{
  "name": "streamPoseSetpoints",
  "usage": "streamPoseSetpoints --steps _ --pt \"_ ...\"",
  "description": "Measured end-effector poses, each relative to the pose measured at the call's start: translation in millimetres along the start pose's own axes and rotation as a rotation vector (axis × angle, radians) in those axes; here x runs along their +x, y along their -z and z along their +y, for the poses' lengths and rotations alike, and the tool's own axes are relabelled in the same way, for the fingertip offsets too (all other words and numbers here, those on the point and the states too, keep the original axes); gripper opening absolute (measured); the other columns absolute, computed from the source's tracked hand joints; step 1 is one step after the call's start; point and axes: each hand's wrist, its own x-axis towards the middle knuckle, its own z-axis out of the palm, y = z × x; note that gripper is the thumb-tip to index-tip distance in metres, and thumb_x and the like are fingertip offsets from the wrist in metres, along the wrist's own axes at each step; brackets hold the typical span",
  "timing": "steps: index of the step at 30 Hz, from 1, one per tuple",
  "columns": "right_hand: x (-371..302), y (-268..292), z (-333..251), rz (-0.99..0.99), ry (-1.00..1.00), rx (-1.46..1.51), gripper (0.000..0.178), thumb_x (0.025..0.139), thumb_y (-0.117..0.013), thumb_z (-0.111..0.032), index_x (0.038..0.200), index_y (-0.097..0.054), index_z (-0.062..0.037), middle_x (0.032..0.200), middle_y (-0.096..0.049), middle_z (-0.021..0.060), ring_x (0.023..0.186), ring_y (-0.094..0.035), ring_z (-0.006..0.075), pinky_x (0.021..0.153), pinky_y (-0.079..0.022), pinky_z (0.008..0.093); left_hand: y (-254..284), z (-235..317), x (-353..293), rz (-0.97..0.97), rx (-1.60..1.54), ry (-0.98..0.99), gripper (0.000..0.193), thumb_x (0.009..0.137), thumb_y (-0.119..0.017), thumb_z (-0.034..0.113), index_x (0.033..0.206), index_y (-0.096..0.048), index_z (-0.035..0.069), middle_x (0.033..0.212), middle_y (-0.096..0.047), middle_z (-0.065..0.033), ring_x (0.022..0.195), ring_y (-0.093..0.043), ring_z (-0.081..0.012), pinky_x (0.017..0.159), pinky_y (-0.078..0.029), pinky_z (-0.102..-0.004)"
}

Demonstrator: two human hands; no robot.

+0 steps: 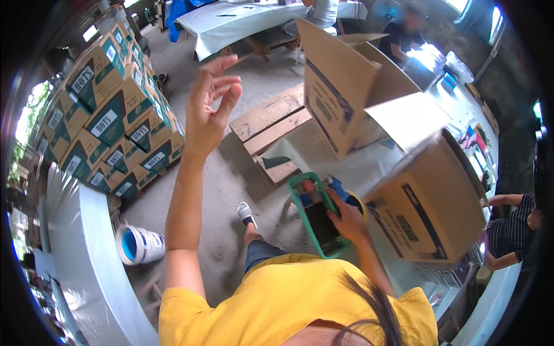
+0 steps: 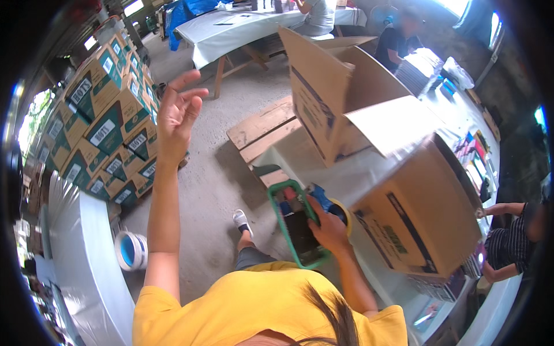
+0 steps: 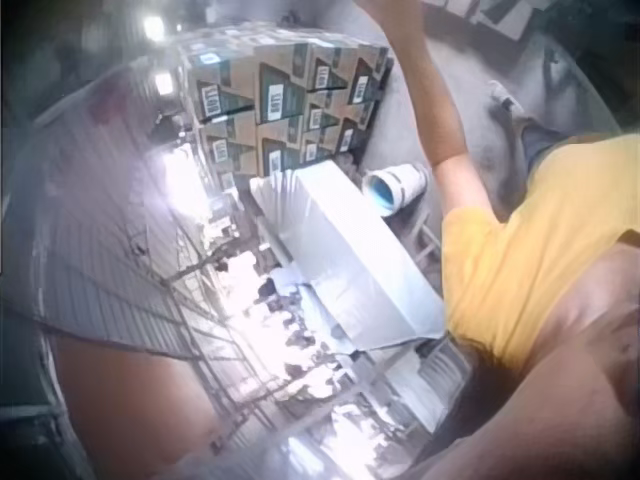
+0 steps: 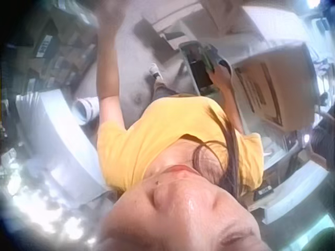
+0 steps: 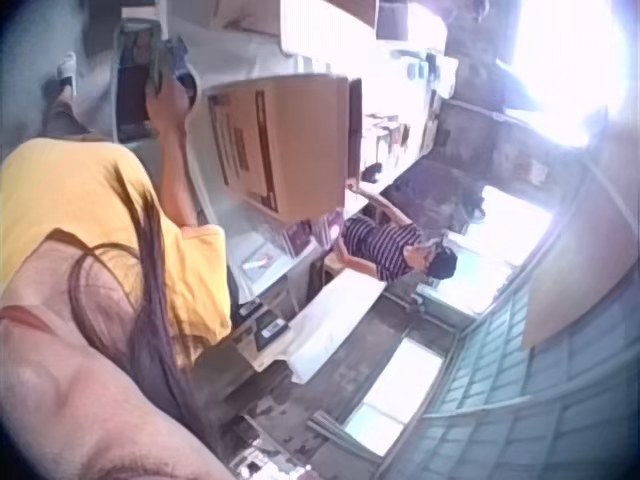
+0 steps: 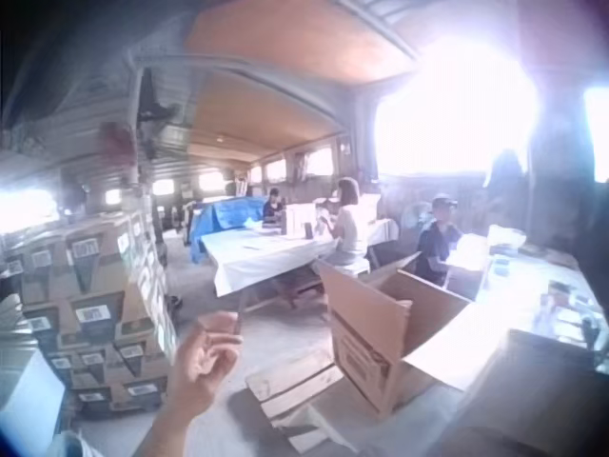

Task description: The person places stacks of purple and silver notebooks into a cardboard box, seals the box using a tape dispenser, and writes on the side of the box with a pen.

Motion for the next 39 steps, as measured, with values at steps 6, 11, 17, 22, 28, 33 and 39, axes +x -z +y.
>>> streamPoseSetpoints --steps 6,11,17,22,28,33,39 --pt "101 -30 -77 0.214 -0.241 0.073 0.07 0.088 -0.061 -0.019 0.149 -0.029 -0.0287 0.099 -0.065 0.0272 0.094 -0.063 0.0456 0.081 -0.048 0.0501 120 -130 160 0.047 0.024 -0.175 0.048 0.092 -0.066 0.031 0.133 -0.05 0.012 0.137 -0.051 -0.0071 0.102 -0.061 -0.0203 0.084 -0.05 -0.0354" --pt "145 -57 -109 0.561 -0.503 0.195 0.071 0.087 -0.061 -0.017 0.15 -0.028 -0.0263 0.094 -0.066 0.0271 0.09 -0.063 0.0463 0.078 -0.048 0.0532 101 -212 278 -0.091 -0.148 -0.158 0.049 0.091 -0.068 0.03 0.132 -0.051 0.012 0.135 -0.053 -0.0061 0.099 -0.06 -0.0176 0.08 -0.05 -0.0308" --pt "177 -77 -138 0.724 -0.869 0.194 0.071 0.087 -0.059 -0.01 0.15 -0.029 -0.0258 0.104 -0.065 0.0274 0.099 -0.062 0.0463 0.082 -0.049 0.0496 -19 -253 345 -0.475 -0.284 -0.231 0.056 0.091 -0.064 0.046 0.135 -0.05 0.016 0.135 -0.05 -0.0089 0.106 -0.061 -0.0186 0.084 -0.053 -0.0327" --pt "223 -95 -141 0.974 -0.955 0.118 0.067 0.086 -0.058 -0.006 0.148 -0.034 -0.0178 0.105 -0.066 0.0257 0.096 -0.063 0.044 0.08 -0.049 0.0485 -109 -274 424 -0.757 -0.305 -0.334 0.061 0.092 -0.054 0.055 0.138 -0.048 0.016 0.136 -0.047 -0.0201 0.111 -0.06 -0.0328 0.091 -0.05 -0.0438" --pt "299 -69 -181 1.126 -1.273 0.279 0.069 0.087 -0.057 -0.005 0.15 -0.029 -0.0159 0.12 -0.061 0.0248 0.107 -0.06 0.0441 0.087 -0.049 0.048 -265 -217 481 -1.238 0.027 -0.304 0.114 0.072 -0.057 0.08 0.154 -0.011 0.017 0.146 -0.029 -0.0352 0.136 -0.034 -0.0462 0.109 -0.034 -0.05" --pt "320 -42 -212 1.141 -1.626 0.271 0.065 0.09 -0.056 -0.015 0.15 -0.03 -0.0173 0.124 -0.059 0.0249 0.11 -0.058 0.0444 0.09 -0.046 0.0501 -357 -196 456 -1.511 0.113 -0.421 0.13 0.064 -0.064 0.079 0.155 0.004 0.016 0.147 -0.022 -0.0405 0.142 -0.017 -0.0489 0.114 -0.026 -0.0549" --pt "314 -13 -267 1.219 -1.963 0.15 0.064 0.092 -0.055 -0.019 0.15 -0.029 -0.0233 0.117 -0.061 0.0272 0.102 -0.059 0.047 0.083 -0.045 0.0533 -381 -263 482 -1.309 -0.208 -0.402 0.088 0.068 -0.059 0.011 0.151 -0.03 0.019 0.136 -0.046 -0.0282 0.128 -0.046 -0.0384 0.102 -0.042 -0.0433"
